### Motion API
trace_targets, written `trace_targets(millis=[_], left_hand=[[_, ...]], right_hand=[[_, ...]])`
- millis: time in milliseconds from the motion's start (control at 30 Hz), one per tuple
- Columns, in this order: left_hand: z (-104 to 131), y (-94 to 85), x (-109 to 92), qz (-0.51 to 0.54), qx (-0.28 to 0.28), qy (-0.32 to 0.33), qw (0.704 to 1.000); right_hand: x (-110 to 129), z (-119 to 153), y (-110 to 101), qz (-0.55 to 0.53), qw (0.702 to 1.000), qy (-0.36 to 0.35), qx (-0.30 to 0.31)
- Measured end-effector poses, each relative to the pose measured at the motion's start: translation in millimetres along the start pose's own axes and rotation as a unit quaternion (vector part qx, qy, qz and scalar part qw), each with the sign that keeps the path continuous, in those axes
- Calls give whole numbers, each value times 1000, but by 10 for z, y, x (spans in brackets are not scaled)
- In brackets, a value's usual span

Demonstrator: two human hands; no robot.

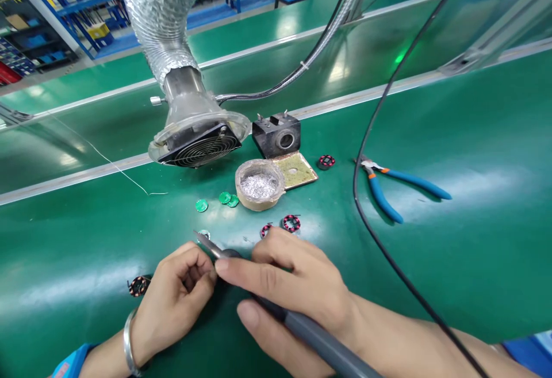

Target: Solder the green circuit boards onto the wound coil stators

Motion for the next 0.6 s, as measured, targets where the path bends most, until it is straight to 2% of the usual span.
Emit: trace_targets(millis=[167, 333, 600], left_hand=[[7, 4, 19, -10, -7, -6, 1000], [9, 4, 5, -6, -8, -12, 1000], [8, 3, 1, -5, -10, -11, 1000]], right_hand=[[42, 22, -75, -21, 997, 71, 10], [45, 4, -22, -47, 995, 84, -19], [35, 25, 24, -51, 996, 69, -11]])
Point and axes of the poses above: each hand's wrist, its own z-axis away from the middle knuckle, its own y-axis out of the palm, x = y × z, the point moved 6 cm from there along -z, towards the middle knuckle, and after that the axes turned 11 degrees about z, right-handed, at the moved point
